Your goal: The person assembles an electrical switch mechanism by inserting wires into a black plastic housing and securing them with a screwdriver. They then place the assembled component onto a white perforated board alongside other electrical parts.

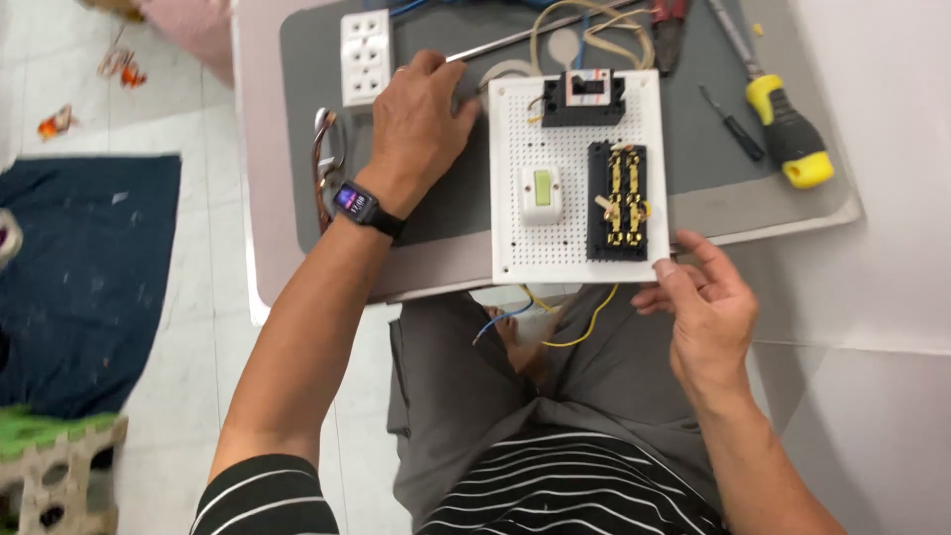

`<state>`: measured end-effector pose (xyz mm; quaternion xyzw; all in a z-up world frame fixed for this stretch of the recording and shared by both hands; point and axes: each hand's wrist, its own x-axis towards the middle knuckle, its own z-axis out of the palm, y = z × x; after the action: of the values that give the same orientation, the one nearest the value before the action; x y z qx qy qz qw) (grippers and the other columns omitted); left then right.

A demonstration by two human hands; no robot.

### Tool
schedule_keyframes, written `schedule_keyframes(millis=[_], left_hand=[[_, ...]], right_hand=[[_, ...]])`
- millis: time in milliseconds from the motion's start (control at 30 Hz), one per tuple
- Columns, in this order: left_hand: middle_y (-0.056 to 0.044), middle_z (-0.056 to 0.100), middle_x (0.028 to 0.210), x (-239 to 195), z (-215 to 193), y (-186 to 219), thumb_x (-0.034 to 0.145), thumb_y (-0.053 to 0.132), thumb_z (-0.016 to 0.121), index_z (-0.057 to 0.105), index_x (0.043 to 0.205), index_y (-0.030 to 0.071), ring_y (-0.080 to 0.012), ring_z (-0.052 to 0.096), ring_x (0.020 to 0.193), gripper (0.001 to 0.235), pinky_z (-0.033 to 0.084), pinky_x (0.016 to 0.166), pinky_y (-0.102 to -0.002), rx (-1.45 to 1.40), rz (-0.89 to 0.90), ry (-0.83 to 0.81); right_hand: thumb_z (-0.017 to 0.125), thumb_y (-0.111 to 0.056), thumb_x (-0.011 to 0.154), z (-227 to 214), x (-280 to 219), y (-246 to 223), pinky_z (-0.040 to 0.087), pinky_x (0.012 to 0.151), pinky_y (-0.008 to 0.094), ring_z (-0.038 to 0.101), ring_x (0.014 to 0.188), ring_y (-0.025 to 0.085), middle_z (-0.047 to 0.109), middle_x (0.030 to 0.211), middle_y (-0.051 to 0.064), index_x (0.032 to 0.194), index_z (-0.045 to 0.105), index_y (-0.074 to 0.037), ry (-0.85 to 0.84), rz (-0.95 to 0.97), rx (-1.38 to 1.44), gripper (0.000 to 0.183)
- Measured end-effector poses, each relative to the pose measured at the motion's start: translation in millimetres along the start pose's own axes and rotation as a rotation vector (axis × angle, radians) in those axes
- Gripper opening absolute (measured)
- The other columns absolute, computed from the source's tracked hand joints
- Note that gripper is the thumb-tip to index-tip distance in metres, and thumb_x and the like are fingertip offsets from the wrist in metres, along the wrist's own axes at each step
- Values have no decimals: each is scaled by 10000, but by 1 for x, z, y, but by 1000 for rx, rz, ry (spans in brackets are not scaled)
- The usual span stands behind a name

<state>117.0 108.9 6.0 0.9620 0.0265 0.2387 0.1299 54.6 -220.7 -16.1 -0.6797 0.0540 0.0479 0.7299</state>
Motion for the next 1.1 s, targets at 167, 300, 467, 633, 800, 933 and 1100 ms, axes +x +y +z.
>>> schedule_keyframes(millis=[167, 300, 467, 633, 800, 933, 1100], left_hand=[[-73, 594, 838, 10, 30, -13, 911, 282, 647, 730, 783, 123, -345, 512, 707, 220, 421, 438, -464, 95, 97, 72], [-28, 540, 746, 6, 34, -20, 849, 184, 639, 657, 645, 115, -291, 472, 662, 216, 368, 389, -431, 8, 42, 119], [-87, 589, 783, -11, 21, -13, 818, 129, 605, 661, 666, 58, -361, 519, 716, 177, 438, 424, -480, 22, 16, 65], [-156, 582, 772, -36, 10, 10, 854, 98, 589, 572, 675, 20, -369, 522, 737, 196, 433, 532, -490, 134, 37, 92], [-88, 536, 806, -66, 6, 19, 764, 140, 678, 580, 755, 69, -306, 557, 773, 121, 486, 630, -418, 294, -3, 140], [-48, 490, 768, -85, -8, 23, 742, 152, 671, 566, 744, 77, -286, 578, 748, 128, 509, 572, -406, 299, -64, 161], [-39, 452, 710, -103, -13, 17, 776, 139, 617, 532, 733, 96, -287, 574, 672, 105, 490, 542, -398, 269, -61, 222]], right_hand=[[649, -85, 860, 5, -16, 6, 535, 489, 258, 647, 532, 206, 637, 701, 82, 1271, 578, -16, 101, 32, 55, 424], [634, -95, 887, 6, -17, 7, 547, 495, 261, 632, 537, 202, 662, 788, 104, 1196, 629, -22, 206, -26, 67, 318], [640, -156, 896, 5, -18, 0, 543, 525, 222, 642, 574, 161, 653, 715, 92, 1159, 658, -23, 216, 19, 42, 296], [661, -101, 875, -2, -9, 13, 548, 487, 218, 674, 571, 184, 689, 771, 144, 1190, 654, 8, 58, -48, 66, 333], [658, -76, 910, -1, 4, 14, 578, 463, 278, 698, 568, 254, 679, 737, 211, 1190, 651, 26, -86, -169, 1, 298], [686, -95, 921, -3, 10, 7, 591, 413, 289, 695, 519, 268, 658, 679, 225, 1186, 652, 3, -182, -222, -25, 285], [656, -81, 945, -25, -6, 8, 582, 463, 313, 679, 553, 259, 653, 683, 219, 1163, 653, 43, -119, -364, -115, 251]])
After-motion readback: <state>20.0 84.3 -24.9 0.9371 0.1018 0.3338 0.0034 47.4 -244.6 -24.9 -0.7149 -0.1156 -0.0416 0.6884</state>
